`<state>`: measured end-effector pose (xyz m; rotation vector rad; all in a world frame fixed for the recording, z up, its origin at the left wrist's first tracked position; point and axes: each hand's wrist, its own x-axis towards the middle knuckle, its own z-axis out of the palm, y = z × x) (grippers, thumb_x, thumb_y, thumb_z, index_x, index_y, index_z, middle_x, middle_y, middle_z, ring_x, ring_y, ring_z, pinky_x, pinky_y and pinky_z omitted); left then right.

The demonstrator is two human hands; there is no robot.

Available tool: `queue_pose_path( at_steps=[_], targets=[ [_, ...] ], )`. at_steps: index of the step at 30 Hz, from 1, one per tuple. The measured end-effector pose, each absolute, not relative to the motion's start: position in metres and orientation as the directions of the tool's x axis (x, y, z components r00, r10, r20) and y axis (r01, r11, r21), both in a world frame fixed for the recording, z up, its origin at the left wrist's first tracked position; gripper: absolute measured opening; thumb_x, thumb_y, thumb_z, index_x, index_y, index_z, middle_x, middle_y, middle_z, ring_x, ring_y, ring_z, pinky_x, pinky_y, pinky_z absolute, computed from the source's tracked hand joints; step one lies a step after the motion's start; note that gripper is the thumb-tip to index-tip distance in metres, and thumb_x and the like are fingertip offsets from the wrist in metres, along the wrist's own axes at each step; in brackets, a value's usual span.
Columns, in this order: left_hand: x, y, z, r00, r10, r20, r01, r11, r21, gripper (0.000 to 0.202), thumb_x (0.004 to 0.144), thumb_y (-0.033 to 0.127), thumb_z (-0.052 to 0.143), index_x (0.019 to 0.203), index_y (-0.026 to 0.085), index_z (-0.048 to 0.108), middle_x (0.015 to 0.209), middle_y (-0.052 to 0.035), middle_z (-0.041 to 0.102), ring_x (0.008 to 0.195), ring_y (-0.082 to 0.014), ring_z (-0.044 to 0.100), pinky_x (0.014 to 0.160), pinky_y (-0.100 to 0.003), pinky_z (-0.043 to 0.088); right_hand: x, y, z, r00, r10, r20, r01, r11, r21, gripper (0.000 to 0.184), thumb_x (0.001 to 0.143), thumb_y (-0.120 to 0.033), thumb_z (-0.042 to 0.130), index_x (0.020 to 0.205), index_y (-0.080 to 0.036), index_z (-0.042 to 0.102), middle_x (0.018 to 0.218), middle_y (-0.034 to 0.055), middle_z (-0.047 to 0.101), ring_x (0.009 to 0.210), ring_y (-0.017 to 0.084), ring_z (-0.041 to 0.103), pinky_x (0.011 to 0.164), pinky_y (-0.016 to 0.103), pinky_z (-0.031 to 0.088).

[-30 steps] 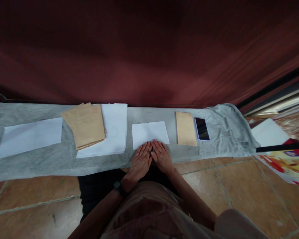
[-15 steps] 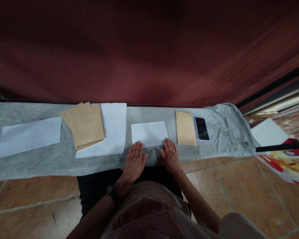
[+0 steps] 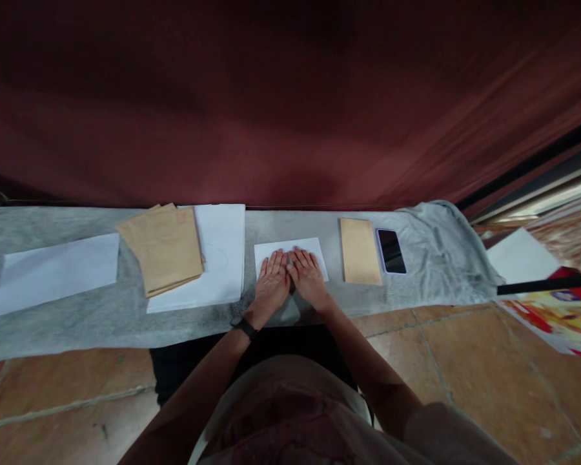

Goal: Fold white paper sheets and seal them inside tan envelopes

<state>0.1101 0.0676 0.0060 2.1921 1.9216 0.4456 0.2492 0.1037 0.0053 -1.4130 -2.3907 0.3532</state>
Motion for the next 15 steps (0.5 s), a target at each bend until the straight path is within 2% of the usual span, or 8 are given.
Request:
queue_pose_path(
  at_steps=[4,10,13,15],
  targets=[
    [0.103,0.072,0.006,0.004,0.992,0.127,0.93,-0.05,0.363,0.058,0.101,0.026,0.035,0.156,0.005,0.037,0.166,-0.0202,0.033,0.158,-0.029,0.022,0.128,-0.054,0.017,0.247,0.114,0.003,-0.419,0.892,0.166,0.825,0.451,-0.34,0.05,0.109,-0.035,0.037,0.155,-0.016,0.046,0.163,0.0123,0.041,0.153,0.028,0.034,0.126,0.052,0.024],
    [0.09,0.074,0.004,-0.178,0.975,0.131,0.88,0.099,0.464,0.061,0.096,0.025,0.045,0.15,-0.003,0.042,0.164,-0.028,0.031,0.155,-0.036,0.027,0.126,-0.055,0.026,0.243,0.128,-0.005,-0.308,0.933,0.187,0.882,0.353,-0.311,0.052,0.109,-0.036,0.037,0.157,-0.017,0.044,0.164,0.0143,0.04,0.152,0.03,0.035,0.124,0.054,0.025],
    [0.082,0.073,0.003,-0.227,0.968,0.11,0.817,0.128,0.562,0.062,0.094,0.025,0.049,0.148,-0.004,0.045,0.164,-0.029,0.031,0.154,-0.0369,0.03,0.126,-0.053,0.028,0.241,0.131,-0.009,-0.256,0.948,0.188,0.905,0.303,-0.299,0.053,0.109,-0.037,0.037,0.157,-0.016,0.042,0.164,0.016,0.038,0.152,0.031,0.034,0.124,0.055,0.025],
    [0.078,0.072,0.004,-0.285,0.956,0.073,0.728,0.166,0.665,0.062,0.093,0.027,0.052,0.148,0.001,0.046,0.164,-0.0256,0.033,0.154,-0.0346,0.031,0.126,-0.05,0.03,0.24,0.132,-0.01,-0.241,0.952,0.188,0.912,0.288,-0.291,0.054,0.109,-0.038,0.037,0.157,-0.015,0.042,0.165,0.0168,0.036,0.153,0.031,0.034,0.124,0.055,0.024]
  ],
)
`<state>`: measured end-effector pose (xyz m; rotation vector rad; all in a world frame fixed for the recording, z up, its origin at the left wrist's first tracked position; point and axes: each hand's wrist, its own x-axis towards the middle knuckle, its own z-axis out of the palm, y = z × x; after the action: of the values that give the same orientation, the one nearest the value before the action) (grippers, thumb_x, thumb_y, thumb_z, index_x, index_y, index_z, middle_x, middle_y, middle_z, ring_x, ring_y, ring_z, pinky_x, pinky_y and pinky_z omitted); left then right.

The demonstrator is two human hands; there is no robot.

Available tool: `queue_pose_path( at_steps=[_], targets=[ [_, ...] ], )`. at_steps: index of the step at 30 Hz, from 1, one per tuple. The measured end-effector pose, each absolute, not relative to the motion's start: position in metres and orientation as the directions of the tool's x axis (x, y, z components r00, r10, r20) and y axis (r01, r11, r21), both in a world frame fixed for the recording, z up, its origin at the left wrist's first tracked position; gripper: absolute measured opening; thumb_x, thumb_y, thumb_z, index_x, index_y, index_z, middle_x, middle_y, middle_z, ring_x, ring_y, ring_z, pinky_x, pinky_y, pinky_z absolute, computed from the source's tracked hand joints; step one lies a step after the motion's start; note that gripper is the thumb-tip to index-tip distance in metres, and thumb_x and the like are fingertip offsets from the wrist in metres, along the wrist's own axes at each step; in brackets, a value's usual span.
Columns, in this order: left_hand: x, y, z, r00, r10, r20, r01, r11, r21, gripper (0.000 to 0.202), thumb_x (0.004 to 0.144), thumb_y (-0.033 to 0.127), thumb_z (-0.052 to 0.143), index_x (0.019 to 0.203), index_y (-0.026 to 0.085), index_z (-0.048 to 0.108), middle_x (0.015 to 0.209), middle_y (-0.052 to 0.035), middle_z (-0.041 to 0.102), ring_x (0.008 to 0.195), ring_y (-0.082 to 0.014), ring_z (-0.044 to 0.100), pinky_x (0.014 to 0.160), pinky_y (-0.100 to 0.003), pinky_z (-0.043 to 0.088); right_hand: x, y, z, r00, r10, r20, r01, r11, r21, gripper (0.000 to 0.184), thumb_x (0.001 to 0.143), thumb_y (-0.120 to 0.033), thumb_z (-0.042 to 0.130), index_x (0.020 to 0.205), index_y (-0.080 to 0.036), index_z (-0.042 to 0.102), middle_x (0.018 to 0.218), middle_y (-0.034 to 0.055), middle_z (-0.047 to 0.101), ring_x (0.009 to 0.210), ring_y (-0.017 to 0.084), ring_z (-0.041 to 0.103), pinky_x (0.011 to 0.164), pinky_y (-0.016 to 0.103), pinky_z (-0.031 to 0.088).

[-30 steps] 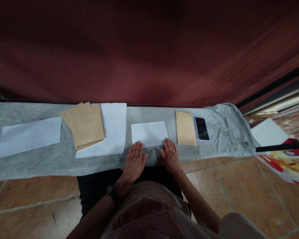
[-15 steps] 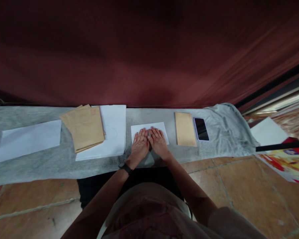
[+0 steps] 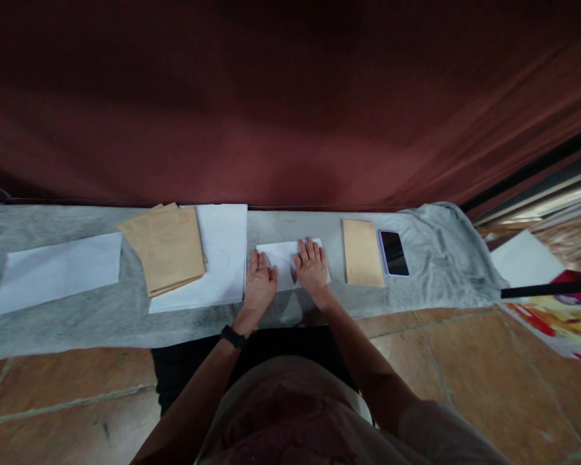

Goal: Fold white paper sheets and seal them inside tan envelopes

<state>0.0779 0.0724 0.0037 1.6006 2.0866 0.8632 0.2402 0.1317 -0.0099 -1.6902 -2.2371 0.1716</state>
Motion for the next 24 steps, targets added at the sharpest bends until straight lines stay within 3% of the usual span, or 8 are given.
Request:
queue_pose_path(
  at_steps=[4,7,10,13,18,21,24],
  targets=[
    [0.071,0.073,0.011,-0.421,0.903,-0.089,0.45,0.293,0.844,0.057,0.089,0.029,0.061,0.143,0.013,0.056,0.157,-0.0163,0.049,0.15,-0.0301,0.041,0.124,-0.045,0.034,0.241,0.132,-0.01,-0.243,0.952,0.186,0.908,0.291,-0.3,0.054,0.109,-0.037,0.038,0.157,-0.014,0.042,0.165,0.0175,0.036,0.153,0.031,0.033,0.124,0.055,0.024],
    [0.069,0.075,0.021,-0.471,0.855,-0.218,0.207,0.347,0.915,0.049,0.085,0.028,0.066,0.134,0.019,0.063,0.14,-0.0118,0.066,0.136,-0.0294,0.056,0.117,-0.044,0.043,0.243,0.13,-0.008,-0.252,0.949,0.189,0.898,0.302,-0.319,0.053,0.109,-0.036,0.037,0.156,-0.014,0.044,0.164,0.0174,0.037,0.153,0.029,0.034,0.125,0.054,0.024],
    [0.067,0.076,0.029,-0.507,0.772,-0.383,-0.084,0.398,0.914,0.054,0.081,0.026,0.071,0.134,0.021,0.062,0.12,-0.0091,0.074,0.114,-0.0271,0.069,0.099,-0.042,0.056,0.246,0.127,-0.008,-0.271,0.942,0.2,0.875,0.328,-0.357,0.051,0.109,-0.035,0.037,0.154,-0.012,0.046,0.163,0.0167,0.041,0.153,0.028,0.035,0.126,0.052,0.024],
    [0.065,0.073,0.033,-0.499,0.709,-0.499,-0.292,0.405,0.867,0.061,0.073,0.023,0.075,0.132,0.022,0.061,0.105,-0.0057,0.076,0.091,-0.0219,0.072,0.078,-0.035,0.058,0.25,0.12,-0.006,-0.292,0.93,0.222,0.827,0.362,-0.429,0.05,0.108,-0.032,0.038,0.152,-0.011,0.048,0.16,0.0165,0.045,0.152,0.027,0.037,0.126,0.051,0.027],
    [0.069,0.068,0.037,-0.426,0.776,-0.466,-0.346,0.336,0.876,0.046,0.058,0.025,0.08,0.102,0.017,0.071,0.078,0.0004,0.071,0.067,-0.0153,0.063,0.065,-0.029,0.05,0.26,0.093,0.005,-0.427,0.881,0.205,0.721,0.469,-0.511,0.058,0.105,-0.033,0.047,0.161,-0.022,0.034,0.163,0.0137,0.041,0.153,0.025,0.036,0.125,0.054,0.031],
    [0.075,0.069,0.044,-0.439,0.79,-0.428,-0.348,0.289,0.892,0.038,0.056,0.026,0.08,0.092,0.017,0.072,0.081,-0.001,0.072,0.07,-0.0157,0.063,0.068,-0.029,0.05,0.264,0.072,0.014,-0.606,0.778,0.166,0.625,0.595,-0.504,0.074,0.102,-0.047,0.054,0.165,-0.026,0.022,0.169,0.0086,0.031,0.156,0.023,0.029,0.127,0.049,0.028],
    [0.081,0.069,0.06,-0.4,0.834,-0.379,-0.336,0.251,0.908,0.041,0.058,0.03,0.08,0.096,0.017,0.072,0.087,-0.0028,0.074,0.075,-0.0169,0.065,0.068,-0.029,0.05,0.26,0.061,0.022,-0.607,0.77,0.197,0.592,0.604,-0.534,0.069,0.103,-0.045,0.05,0.163,-0.02,0.028,0.167,0.0101,0.034,0.155,0.022,0.031,0.129,0.045,0.026]
  ],
)
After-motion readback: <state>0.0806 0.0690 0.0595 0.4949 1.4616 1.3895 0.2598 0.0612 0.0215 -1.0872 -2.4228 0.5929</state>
